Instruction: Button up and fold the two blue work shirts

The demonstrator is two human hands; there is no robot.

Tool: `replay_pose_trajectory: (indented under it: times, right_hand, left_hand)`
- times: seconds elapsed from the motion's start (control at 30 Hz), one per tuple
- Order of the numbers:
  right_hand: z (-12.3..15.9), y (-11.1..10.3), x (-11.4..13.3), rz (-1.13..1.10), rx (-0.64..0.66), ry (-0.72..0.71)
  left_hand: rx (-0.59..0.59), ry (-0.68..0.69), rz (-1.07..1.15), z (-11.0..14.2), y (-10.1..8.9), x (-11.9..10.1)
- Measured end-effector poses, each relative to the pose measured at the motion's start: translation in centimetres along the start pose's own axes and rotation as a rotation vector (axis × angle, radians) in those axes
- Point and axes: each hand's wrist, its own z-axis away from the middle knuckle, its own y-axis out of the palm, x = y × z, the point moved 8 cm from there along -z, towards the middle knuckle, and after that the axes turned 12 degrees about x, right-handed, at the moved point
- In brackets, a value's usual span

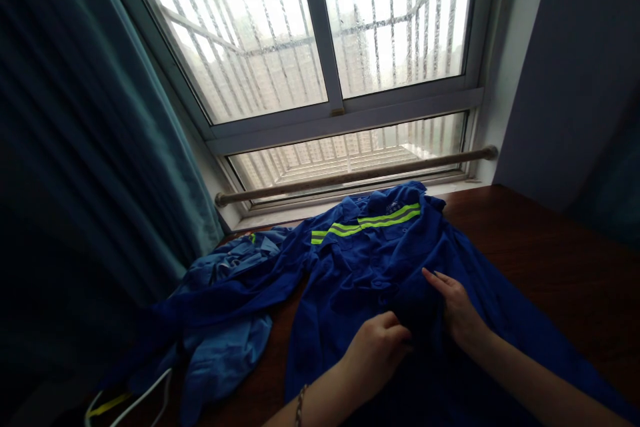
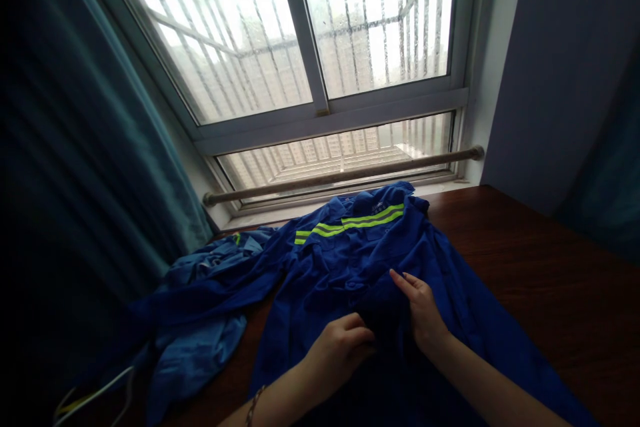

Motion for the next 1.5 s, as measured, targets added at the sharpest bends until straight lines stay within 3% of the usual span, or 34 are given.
replay_pose_trajectory:
  times: [0.1,0.23,0.33,0.4,0.57,0.83,1.17,1.37,1.5]
  right_hand:
    - [1.3,1.0,2.2,0.392,-0.027,-0.166]
    - [3.7,4.5,4.1,0.964,0.08,-0.521]
    - [5.7,7.3,3.5,1.152,0.263,-0.791]
    - [6.4,8.3,2.9,1.201,0.344,-0.873]
    - [6.3,8.6,1.9,1.238,0.423,-0.828]
    - [5.3,8.2,2.3,1.196,0.414,-0.687]
    - [4.2,7.1,2.3,1.051,0.369,-0.509]
    - [4.5,7.1,2.5,1.083,0.365,-0.586]
    - [5.4,7.6,2.6,1.154,0.387,-0.735]
  left_hand:
    - [-0.065,-0.083,0.262,0.4,-1.7,0.7]
    - [-0.043,-0.16,0.577,0.8,-1.4,0.8]
    - [0.004,-0.151,0.577,0.9,-0.8,0.1]
    - [-0.005,-0.188,0.518,1.0,-0.7,0.2]
    - [-0.013,-0.309,0.719,1.3,-0.3,1.9]
    - [0.043,-0.303,1.02,1.2,-1.2,2.2]
    - [-0.121,-0.34,1.117,1.1,-1.8,2.9]
    - [-0.148,-0.351,1.169,1.1,-2.0,2.9]
    - [-0.123,-0.365,1.247,1.0,-1.4,2.8]
